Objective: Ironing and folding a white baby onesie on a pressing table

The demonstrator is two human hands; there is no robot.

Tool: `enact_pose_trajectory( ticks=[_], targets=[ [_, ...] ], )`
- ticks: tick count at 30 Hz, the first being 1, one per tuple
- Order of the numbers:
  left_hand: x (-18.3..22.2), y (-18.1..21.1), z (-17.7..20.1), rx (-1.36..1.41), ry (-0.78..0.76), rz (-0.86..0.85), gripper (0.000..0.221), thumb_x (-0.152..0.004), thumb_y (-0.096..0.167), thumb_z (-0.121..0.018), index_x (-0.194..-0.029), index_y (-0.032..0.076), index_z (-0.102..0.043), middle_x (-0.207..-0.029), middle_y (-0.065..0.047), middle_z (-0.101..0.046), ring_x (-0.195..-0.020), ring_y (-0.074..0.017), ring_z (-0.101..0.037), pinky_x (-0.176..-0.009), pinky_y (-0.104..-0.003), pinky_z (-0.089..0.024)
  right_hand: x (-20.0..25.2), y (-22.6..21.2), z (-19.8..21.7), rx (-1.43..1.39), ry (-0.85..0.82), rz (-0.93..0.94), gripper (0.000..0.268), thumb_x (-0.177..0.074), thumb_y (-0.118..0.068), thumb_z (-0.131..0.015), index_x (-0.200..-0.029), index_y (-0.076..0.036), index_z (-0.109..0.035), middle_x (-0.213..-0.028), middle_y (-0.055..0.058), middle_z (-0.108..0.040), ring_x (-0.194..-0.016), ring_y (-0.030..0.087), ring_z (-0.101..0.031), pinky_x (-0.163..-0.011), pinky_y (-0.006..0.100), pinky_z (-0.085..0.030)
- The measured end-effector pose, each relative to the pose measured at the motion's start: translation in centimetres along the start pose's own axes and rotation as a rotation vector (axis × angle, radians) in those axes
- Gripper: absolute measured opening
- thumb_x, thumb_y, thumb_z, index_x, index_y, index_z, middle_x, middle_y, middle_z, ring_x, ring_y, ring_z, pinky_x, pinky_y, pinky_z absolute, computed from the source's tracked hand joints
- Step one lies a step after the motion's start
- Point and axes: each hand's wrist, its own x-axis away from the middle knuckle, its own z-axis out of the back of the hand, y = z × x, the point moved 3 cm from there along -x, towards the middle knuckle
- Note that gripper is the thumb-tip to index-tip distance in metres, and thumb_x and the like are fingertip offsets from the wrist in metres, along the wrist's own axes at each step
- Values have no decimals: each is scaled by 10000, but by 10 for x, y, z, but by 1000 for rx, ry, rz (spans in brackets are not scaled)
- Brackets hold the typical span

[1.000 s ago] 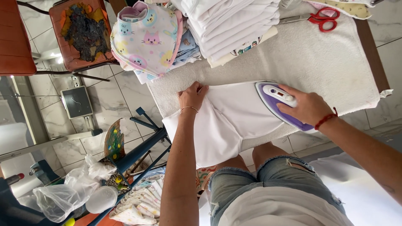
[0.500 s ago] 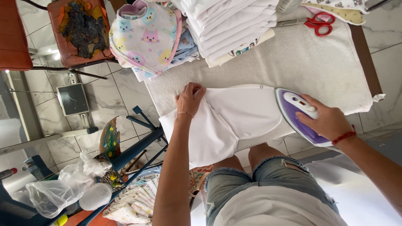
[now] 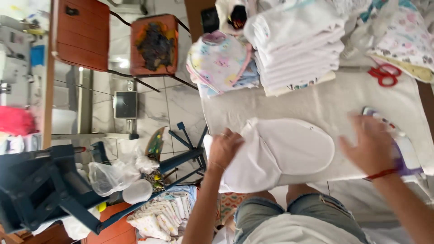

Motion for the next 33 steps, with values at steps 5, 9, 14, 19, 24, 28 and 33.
enact_pose_trajectory(
  ticks=[5, 9, 14, 19, 24, 28, 33],
  targets=[
    [29, 61, 38, -1, 291, -294, 125, -849, 273, -488, -796, 247, -599, -749, -5, -435, -532, -174, -526, -557, -297, -425, -43, -107, 23, -1196, -511, 107, 457, -697, -17, -431, -1111, -144, -574, -1217, -64, -482, -1107, 106, -472, -925, 212, -368],
    [51, 100, 102, -84, 310, -306, 169, -765, 38, -620, -895, 143, -597, -795, -35, -384, -587, -174, -454, -617, -334, -398, -44, -155, 28, -724, -643, 755, 765, -563, 194, -403, -1180, -247, -506, -1209, 50, -442, -1023, 244, -498, -789, 353, -455],
    [77, 105, 127, -164, 429, -217, 197, -778, 50, -580, -937, 163, -602, -807, -14, -378, -522, -154, -436, -668, -324, -402, -30, -161, 72, -873, -992, 729, 558, -748, -134, -514, -1274, -260, -377, -962, -23, -636, -818, 153, -622, -749, 240, -454],
    [77, 121, 146, -194, 548, -225, 100, -850, 180, -489, -815, 152, -578, -660, 17, -399, -512, -140, -387, -620, -279, -409, -12, -153, 97, -951, -1081, 665, 535, -677, -136, -657, -1171, -286, -517, -870, -79, -620, -556, 89, -552, -623, 208, -459],
    [74, 120, 150, -134, 528, -218, 190, -898, 239, -404, -867, 110, -541, -649, 11, -479, -514, -151, -419, -619, -294, -411, -18, -144, 104, -889, -536, 707, 112, -660, -191, -684, -713, -174, -587, -764, -60, -592, -688, 110, -568, -626, 258, -420],
    [83, 85, 110, -52, 387, -5, 204, -884, 289, -430, -963, 115, -501, -626, 10, -551, -487, -104, -529, -496, -267, -468, -26, -119, 152, -768, -50, 708, 109, -682, -178, -587, -639, -144, -493, -1074, -7, -556, -1100, 198, -478, -890, 352, -346],
    [101, 63, 75, -79, -88, 498, 435, -647, 204, -622, -1051, 226, -462, -704, 35, -581, -546, -264, -554, -496, -388, -441, 2, -93, 148, -706, -95, 626, 155, -697, -196, -591, -631, -162, -455, -684, -83, -562, -641, 129, -526, -638, 312, -399]
  ],
)
